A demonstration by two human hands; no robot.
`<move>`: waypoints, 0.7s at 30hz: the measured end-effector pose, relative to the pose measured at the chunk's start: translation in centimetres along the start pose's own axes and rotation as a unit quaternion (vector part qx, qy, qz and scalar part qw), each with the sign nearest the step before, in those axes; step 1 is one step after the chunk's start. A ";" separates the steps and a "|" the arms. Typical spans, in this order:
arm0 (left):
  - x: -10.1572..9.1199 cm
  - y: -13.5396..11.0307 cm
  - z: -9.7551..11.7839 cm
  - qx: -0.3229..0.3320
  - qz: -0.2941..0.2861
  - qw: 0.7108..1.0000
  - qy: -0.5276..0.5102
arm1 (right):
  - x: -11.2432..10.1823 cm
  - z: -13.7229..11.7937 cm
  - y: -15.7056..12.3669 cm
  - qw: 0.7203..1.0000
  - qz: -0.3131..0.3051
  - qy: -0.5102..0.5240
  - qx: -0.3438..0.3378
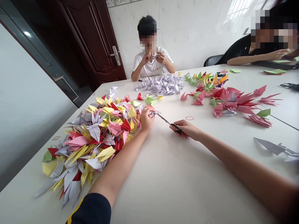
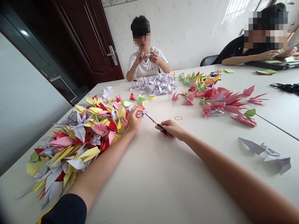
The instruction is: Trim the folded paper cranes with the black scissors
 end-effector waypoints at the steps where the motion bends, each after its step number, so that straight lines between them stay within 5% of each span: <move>1: 0.0 0.0 0.0 -0.010 -0.002 1.000 -0.004 | 0.0 0.0 0.0 1.000 0.001 -0.002 0.002; 9: 0.3 0.1 -0.9 -0.155 0.005 0.983 -0.097 | -0.9 -0.1 0.0 0.998 -0.047 0.016 -0.026; 15: 0.3 0.2 -2.0 -0.278 0.025 0.945 -0.172 | -1.5 0.1 -0.1 0.992 -0.117 0.014 -0.047; 21: 0.4 0.3 -1.1 -0.383 0.025 0.860 -0.335 | -1.0 0.9 0.4 0.989 0.080 -0.002 -0.121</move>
Point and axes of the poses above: each hand's wrist, its own y-axis towards the middle knuckle, its own x-axis out of the palm, z = x × y, the point moved 1 cm from there along y, towards the middle knuckle, and after that the axes turned 6 degrees about z, right-handed, at the moved point
